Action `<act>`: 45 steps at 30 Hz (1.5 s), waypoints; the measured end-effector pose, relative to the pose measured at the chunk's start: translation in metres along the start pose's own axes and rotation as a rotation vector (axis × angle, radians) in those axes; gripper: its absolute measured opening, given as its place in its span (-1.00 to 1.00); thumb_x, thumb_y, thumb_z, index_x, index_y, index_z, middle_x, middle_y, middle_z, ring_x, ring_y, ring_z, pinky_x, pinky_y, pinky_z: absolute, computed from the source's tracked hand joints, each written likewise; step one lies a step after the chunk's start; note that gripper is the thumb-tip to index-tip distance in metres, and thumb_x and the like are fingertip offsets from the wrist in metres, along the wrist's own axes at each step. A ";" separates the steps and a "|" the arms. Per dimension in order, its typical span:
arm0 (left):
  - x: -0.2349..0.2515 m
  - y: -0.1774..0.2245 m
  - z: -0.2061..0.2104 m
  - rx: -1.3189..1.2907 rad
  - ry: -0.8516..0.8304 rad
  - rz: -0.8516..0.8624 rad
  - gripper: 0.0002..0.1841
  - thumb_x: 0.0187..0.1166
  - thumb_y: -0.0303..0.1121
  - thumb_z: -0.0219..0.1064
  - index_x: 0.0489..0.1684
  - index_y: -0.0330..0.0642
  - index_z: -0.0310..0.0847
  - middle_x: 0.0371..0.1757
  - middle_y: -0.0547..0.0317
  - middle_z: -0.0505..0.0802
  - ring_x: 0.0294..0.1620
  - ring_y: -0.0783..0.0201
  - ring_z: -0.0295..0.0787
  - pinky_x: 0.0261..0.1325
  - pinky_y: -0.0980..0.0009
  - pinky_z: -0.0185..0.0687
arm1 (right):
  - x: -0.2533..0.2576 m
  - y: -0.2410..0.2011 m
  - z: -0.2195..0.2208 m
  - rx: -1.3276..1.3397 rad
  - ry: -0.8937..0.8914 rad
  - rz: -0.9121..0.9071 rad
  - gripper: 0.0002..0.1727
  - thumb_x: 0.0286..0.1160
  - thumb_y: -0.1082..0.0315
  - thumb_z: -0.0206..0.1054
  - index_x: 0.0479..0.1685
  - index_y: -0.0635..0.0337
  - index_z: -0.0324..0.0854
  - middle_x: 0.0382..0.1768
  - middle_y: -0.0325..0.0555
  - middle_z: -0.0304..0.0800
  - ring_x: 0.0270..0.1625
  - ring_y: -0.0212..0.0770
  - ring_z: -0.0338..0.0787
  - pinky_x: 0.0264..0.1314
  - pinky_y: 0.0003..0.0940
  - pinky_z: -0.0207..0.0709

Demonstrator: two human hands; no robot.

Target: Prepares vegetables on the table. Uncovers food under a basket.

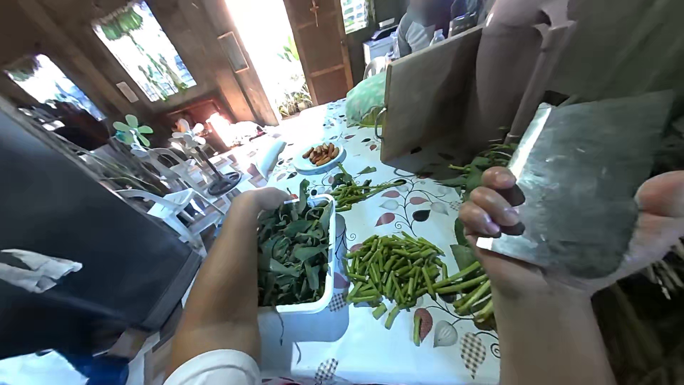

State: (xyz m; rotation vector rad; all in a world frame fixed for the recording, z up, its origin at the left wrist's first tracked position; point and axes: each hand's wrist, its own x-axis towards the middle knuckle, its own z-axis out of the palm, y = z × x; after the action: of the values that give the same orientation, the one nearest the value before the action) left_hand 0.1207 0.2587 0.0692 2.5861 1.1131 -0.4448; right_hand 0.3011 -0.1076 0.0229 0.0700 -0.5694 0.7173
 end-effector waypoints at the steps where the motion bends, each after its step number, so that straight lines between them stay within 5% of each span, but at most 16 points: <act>1: -0.003 -0.004 0.000 0.021 -0.002 0.004 -0.59 0.89 -0.37 -0.04 0.58 -0.27 0.52 0.50 -0.30 0.65 0.59 -0.23 0.50 0.62 -0.25 0.23 | -0.001 0.000 0.000 0.008 -0.002 0.002 -0.20 0.29 -0.44 0.17 0.07 0.17 0.58 -0.26 -0.02 0.64 -0.48 -0.18 0.63 -0.47 -0.31 0.61; 7: -0.009 -0.005 0.002 0.034 -0.019 0.046 -0.53 0.74 -0.59 0.11 0.60 -0.12 0.54 0.52 -0.16 0.68 0.59 -0.14 0.53 0.62 -0.18 0.28 | -0.004 0.001 -0.004 0.070 -0.045 -0.006 -0.15 0.28 -0.47 0.15 0.11 0.22 0.57 -0.17 0.02 0.64 -0.42 -0.14 0.65 -0.41 -0.25 0.64; 12: 0.000 -0.005 0.004 0.050 0.046 0.108 -0.63 0.68 -0.61 0.19 0.41 -0.25 0.68 0.36 -0.26 0.77 0.44 -0.20 0.66 0.56 -0.17 0.37 | -0.005 0.002 -0.003 0.091 -0.053 -0.009 -0.15 0.26 -0.43 0.23 0.14 0.24 0.57 -0.15 0.05 0.64 -0.42 -0.13 0.65 -0.41 -0.26 0.64; 23: 0.005 0.006 -0.016 0.105 0.191 0.234 -0.66 0.75 -0.60 0.10 0.36 -0.36 0.67 0.37 -0.32 0.75 0.46 -0.28 0.63 0.57 -0.23 0.34 | -0.002 -0.001 0.003 0.040 -0.022 -0.073 -0.19 0.25 -0.51 0.19 0.00 0.12 0.66 -0.27 -0.07 0.70 -0.47 -0.21 0.66 -0.45 -0.32 0.62; 28: -0.058 0.100 -0.041 0.099 0.361 0.311 -0.67 0.84 -0.42 0.07 0.38 -0.29 0.66 0.32 -0.32 0.75 0.35 -0.30 0.65 0.41 -0.35 0.38 | 0.002 -0.006 0.001 0.000 -0.069 -0.165 -0.31 0.23 -0.41 0.37 -0.06 0.07 0.65 -0.25 -0.10 0.73 -0.50 -0.25 0.67 -0.49 -0.38 0.61; 33: -0.110 0.209 0.017 0.292 0.254 0.703 -0.68 0.76 -0.35 0.24 0.38 -0.12 0.73 0.30 -0.05 0.83 0.32 -0.06 0.76 0.40 -0.17 0.56 | -0.023 -0.054 0.008 -0.079 0.052 -0.514 -0.31 0.25 -0.41 0.32 -0.08 0.10 0.67 -0.30 -0.07 0.76 -0.50 -0.20 0.69 -0.47 -0.30 0.64; 37: -0.119 0.286 0.063 0.327 0.137 0.860 -0.69 0.78 -0.29 0.19 0.32 -0.11 0.75 0.23 -0.04 0.85 0.25 -0.03 0.80 0.33 -0.14 0.63 | -0.052 -0.088 0.009 -0.200 0.155 -0.696 -0.26 0.38 -0.46 0.10 -0.08 0.10 0.64 -0.33 -0.06 0.75 -0.52 -0.17 0.67 -0.47 -0.23 0.64; 41: -0.096 0.357 0.097 0.214 0.117 0.822 -0.72 0.75 -0.29 0.21 0.14 -0.20 0.79 0.07 -0.18 0.85 0.19 -0.18 0.79 0.22 -0.26 0.63 | -0.066 -0.094 0.008 -0.082 0.175 -0.575 -0.29 0.28 -0.41 0.25 -0.04 0.12 0.65 -0.32 -0.04 0.73 -0.51 -0.17 0.67 -0.48 -0.26 0.62; 45: -0.093 0.403 0.125 0.099 0.154 0.572 -0.53 0.79 0.00 0.15 -0.11 -0.28 0.75 0.03 -0.21 0.83 0.14 -0.20 0.80 0.04 -0.26 0.66 | -0.074 -0.090 -0.003 0.013 0.144 -0.409 -0.22 0.19 -0.45 0.30 -0.01 0.14 0.68 -0.28 -0.01 0.75 -0.49 -0.17 0.69 -0.47 -0.28 0.62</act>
State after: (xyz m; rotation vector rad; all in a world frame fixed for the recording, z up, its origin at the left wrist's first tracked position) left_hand 0.3366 -0.1153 0.0484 2.8967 0.3513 -0.1678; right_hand 0.3149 -0.2203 -0.0062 0.1416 -0.3953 0.3243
